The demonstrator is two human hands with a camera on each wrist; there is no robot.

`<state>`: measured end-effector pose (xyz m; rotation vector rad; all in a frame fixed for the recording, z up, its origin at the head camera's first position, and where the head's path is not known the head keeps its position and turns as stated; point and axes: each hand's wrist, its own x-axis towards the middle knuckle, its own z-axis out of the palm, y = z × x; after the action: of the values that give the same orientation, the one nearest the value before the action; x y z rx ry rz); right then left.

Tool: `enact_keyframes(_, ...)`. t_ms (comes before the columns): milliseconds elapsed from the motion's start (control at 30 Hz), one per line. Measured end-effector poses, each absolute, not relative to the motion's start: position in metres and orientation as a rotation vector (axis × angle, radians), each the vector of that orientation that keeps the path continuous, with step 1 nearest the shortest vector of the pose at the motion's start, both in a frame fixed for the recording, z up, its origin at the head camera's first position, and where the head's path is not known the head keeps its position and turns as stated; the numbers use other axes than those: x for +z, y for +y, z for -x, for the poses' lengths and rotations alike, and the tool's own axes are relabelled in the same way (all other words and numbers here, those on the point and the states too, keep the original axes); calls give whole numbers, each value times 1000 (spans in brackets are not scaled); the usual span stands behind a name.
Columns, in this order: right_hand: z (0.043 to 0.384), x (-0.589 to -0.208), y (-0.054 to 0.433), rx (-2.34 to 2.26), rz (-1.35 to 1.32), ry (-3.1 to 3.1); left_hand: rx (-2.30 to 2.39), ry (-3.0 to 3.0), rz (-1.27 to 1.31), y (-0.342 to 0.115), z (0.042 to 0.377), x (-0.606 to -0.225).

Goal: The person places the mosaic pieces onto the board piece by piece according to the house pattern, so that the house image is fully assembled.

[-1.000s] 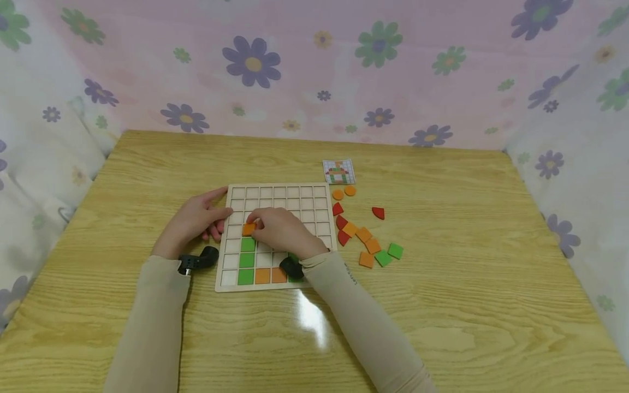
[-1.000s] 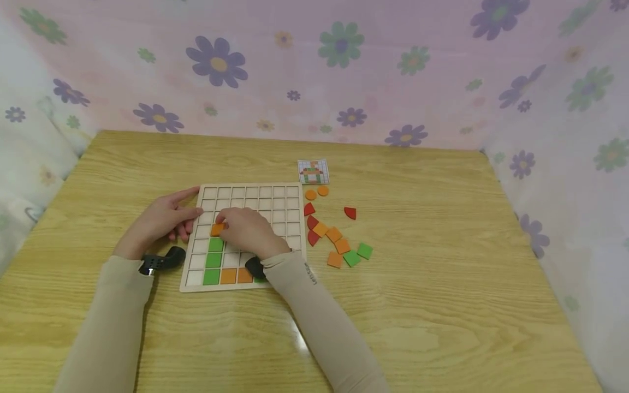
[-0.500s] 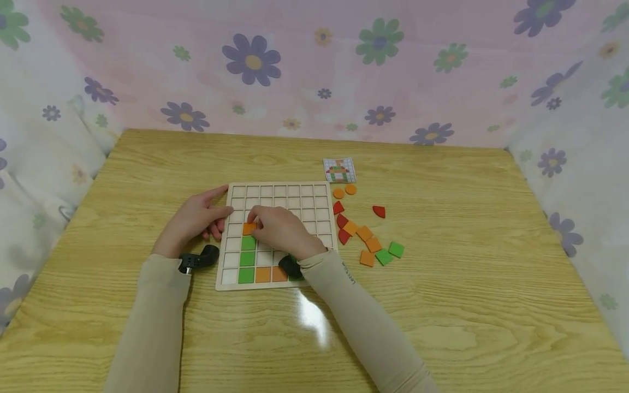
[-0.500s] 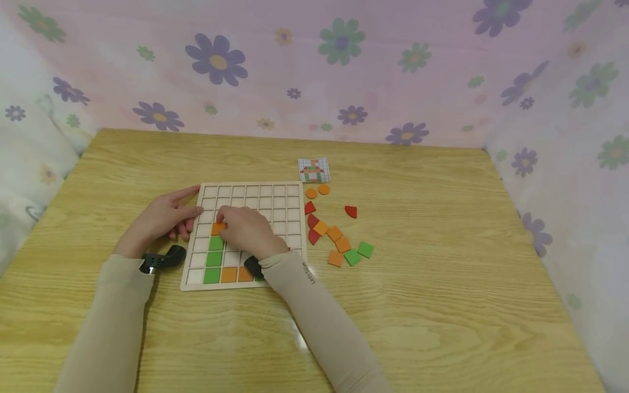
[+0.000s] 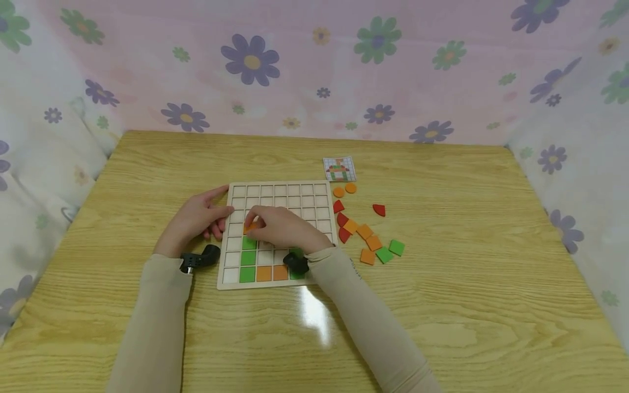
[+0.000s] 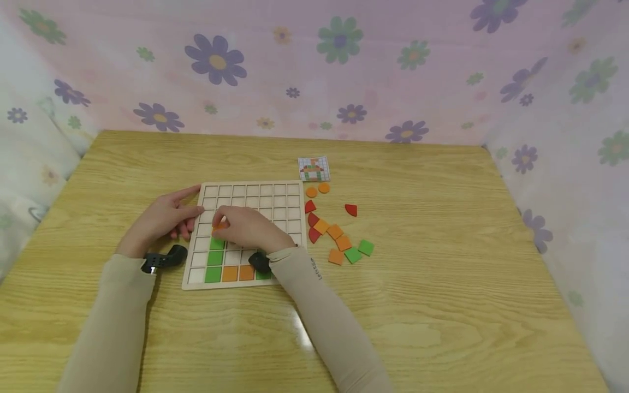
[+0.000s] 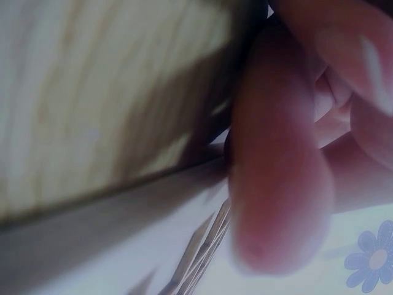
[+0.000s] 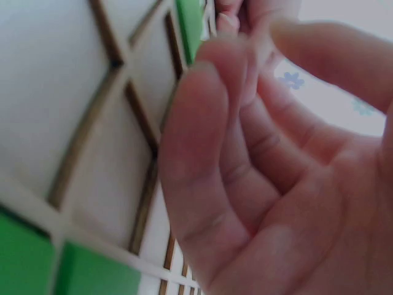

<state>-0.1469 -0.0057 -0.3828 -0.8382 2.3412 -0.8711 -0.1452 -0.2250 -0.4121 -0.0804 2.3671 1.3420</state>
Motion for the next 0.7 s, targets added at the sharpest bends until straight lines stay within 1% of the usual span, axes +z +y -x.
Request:
enact_keyframes(400, 154, -375, 12, -950, 826, 2244, 1370, 2348, 81, -224, 145, -414)
enact_keyframes(700, 150, -372, 27, -899, 829, 2272, 1357, 2357, 66, -225, 144, -411)
